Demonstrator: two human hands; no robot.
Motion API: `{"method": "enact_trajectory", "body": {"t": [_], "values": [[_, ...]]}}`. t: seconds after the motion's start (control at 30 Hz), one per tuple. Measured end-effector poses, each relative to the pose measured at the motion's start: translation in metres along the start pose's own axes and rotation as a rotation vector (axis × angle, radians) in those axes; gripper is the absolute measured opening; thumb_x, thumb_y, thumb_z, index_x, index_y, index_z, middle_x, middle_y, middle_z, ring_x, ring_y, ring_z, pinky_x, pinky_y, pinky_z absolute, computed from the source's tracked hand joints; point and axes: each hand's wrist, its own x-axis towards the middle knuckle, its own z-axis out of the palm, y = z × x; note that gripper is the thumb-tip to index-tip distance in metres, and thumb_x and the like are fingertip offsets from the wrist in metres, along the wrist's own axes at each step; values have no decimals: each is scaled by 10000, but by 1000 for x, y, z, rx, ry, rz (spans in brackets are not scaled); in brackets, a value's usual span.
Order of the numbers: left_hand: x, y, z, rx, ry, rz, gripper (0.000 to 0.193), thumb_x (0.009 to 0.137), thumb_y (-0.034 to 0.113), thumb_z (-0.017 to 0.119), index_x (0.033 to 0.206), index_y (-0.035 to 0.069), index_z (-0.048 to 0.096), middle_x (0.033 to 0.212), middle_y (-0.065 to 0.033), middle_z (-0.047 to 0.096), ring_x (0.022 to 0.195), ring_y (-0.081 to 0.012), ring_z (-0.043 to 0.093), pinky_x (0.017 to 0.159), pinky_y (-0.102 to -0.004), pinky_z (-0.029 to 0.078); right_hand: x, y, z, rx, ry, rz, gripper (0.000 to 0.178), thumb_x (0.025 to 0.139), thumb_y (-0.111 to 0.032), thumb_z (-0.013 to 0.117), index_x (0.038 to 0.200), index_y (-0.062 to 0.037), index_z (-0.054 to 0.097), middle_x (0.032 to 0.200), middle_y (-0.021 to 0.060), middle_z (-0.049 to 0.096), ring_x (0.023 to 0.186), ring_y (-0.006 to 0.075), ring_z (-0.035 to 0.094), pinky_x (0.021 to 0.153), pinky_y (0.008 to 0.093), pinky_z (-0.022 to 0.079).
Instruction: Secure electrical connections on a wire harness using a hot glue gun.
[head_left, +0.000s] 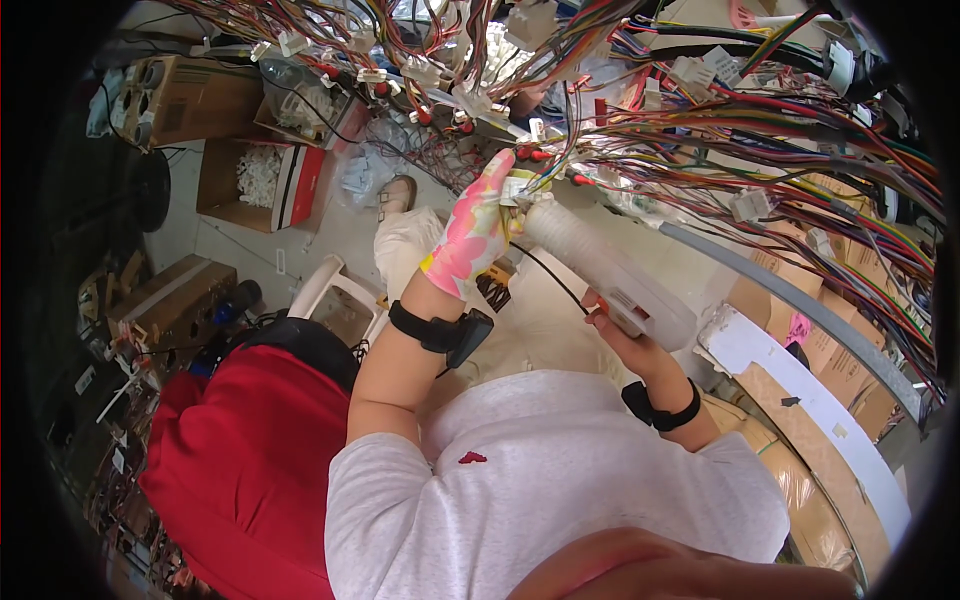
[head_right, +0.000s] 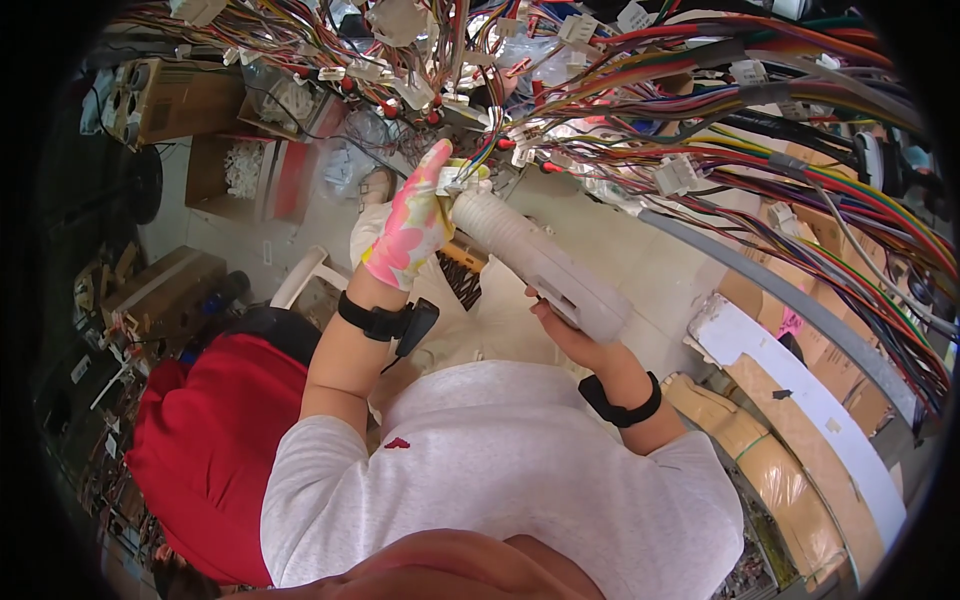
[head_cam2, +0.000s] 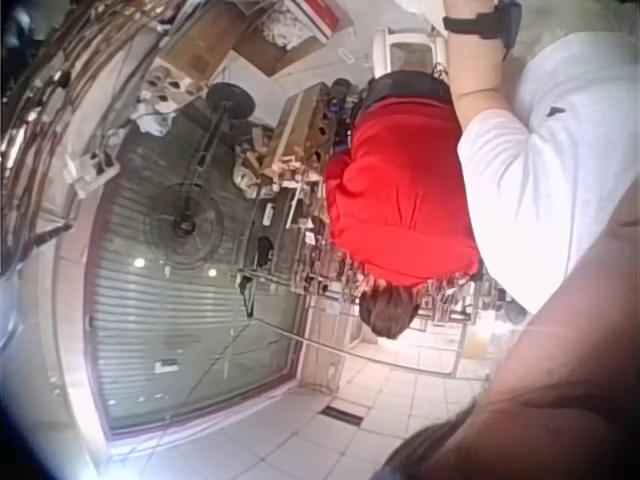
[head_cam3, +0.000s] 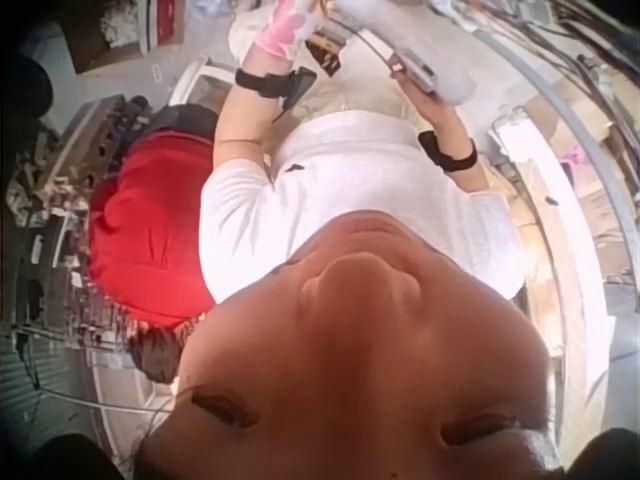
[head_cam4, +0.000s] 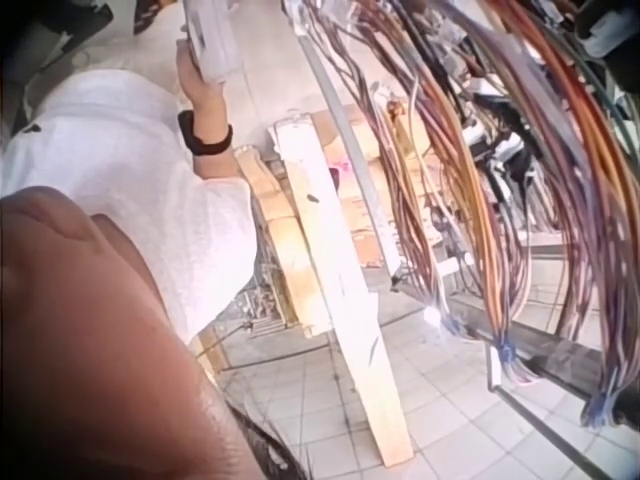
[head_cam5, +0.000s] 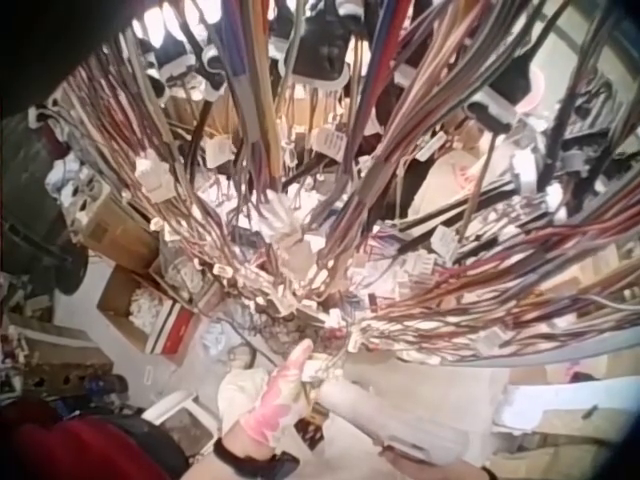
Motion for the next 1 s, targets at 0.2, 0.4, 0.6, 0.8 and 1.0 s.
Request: {"method": "enact_trajectory", "body": {"t": [0.2, 0.4, 0.6, 0.8, 1.0], "values": [[-1, 1, 2, 72, 69, 53, 343, 944, 402, 552, 1052, 78, 585, 778, -61, 664, 609, -124, 616, 431, -228, 426, -4, 0, -4, -12, 9, -16, 363, 863, 9, 551, 1217, -71, 528, 1086, 50, 560, 1011, 149, 537, 818, 291, 504], [1, -5, 4, 2, 79, 39, 422, 928, 416, 565, 944, 9, 678, 835, -77, 703, 603, -109, 624, 461, -198, 441, -2, -9, 6, 67, 89, -23, 307, 874, 51, 561, 1162, -52, 581, 1015, 34, 627, 955, 124, 593, 802, 257, 511], [0, -3, -7, 5, -31, -5, 435, 933, 398, 561, 968, -23, 665, 852, -117, 698, 704, -173, 662, 595, -242, 515, -3, -9, 6, 89, 69, -44, 324, 878, 64, 545, 1181, -49, 567, 1061, 45, 613, 987, 129, 583, 807, 260, 514], [-2, 2, -5, 54, -17, 9, 417, 938, 410, 552, 960, 5, 650, 862, -122, 692, 616, -158, 633, 525, -236, 491, -6, -6, 1, 28, 47, -31, 415, 838, 31, 567, 1238, -68, 514, 1078, 75, 572, 987, 160, 553, 797, 303, 526], [-9, 3, 2, 108, 26, 71, 425, 951, 422, 523, 987, 13, 631, 820, -109, 676, 521, -131, 530, 468, -245, 401, -5, -13, 1, 111, 114, -24, 479, 825, 41, 576, 1285, -56, 486, 1078, 96, 574, 996, 176, 558, 784, 310, 535]]}}
